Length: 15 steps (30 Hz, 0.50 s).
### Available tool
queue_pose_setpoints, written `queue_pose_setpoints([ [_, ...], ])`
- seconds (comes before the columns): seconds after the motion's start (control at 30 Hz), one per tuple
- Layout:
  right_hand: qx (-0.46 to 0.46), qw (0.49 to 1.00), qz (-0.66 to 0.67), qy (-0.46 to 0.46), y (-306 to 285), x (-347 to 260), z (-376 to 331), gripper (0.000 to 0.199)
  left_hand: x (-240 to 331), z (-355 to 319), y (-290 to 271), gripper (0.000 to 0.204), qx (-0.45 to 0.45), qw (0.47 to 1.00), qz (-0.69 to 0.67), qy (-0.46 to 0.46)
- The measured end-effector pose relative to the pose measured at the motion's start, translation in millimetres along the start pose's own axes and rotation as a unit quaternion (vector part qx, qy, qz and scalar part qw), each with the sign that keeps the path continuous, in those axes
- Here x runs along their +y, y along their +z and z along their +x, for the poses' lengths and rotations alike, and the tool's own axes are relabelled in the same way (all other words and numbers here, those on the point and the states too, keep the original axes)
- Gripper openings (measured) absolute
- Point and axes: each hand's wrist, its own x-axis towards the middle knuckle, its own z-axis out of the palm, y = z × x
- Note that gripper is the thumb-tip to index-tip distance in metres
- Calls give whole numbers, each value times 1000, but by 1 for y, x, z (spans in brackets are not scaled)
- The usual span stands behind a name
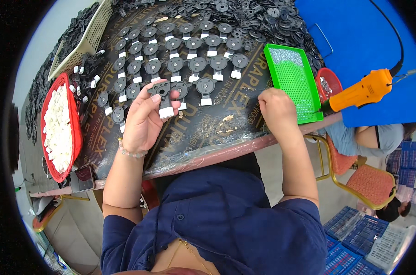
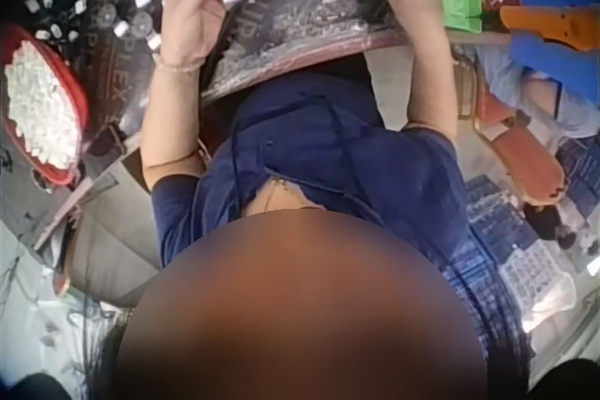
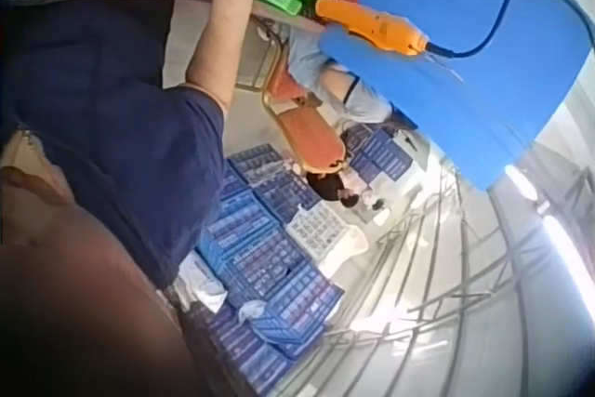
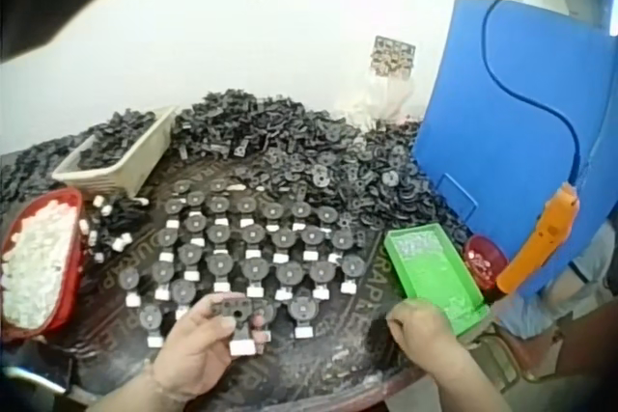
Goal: Manually assemble small circular components onto plastic bases and secure them using an electric screwdriver.
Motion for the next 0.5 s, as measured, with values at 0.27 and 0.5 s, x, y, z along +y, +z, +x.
queue_pose_setpoints([
  [0.27,-50,964,240,100,-12,-13,14,11,-2,0,-1,39,-1,1000,29,-2],
  [0.5,-63,948,274,148,-13,-8,23,9,-4,0,0,39,-14,999,36,-11],
])
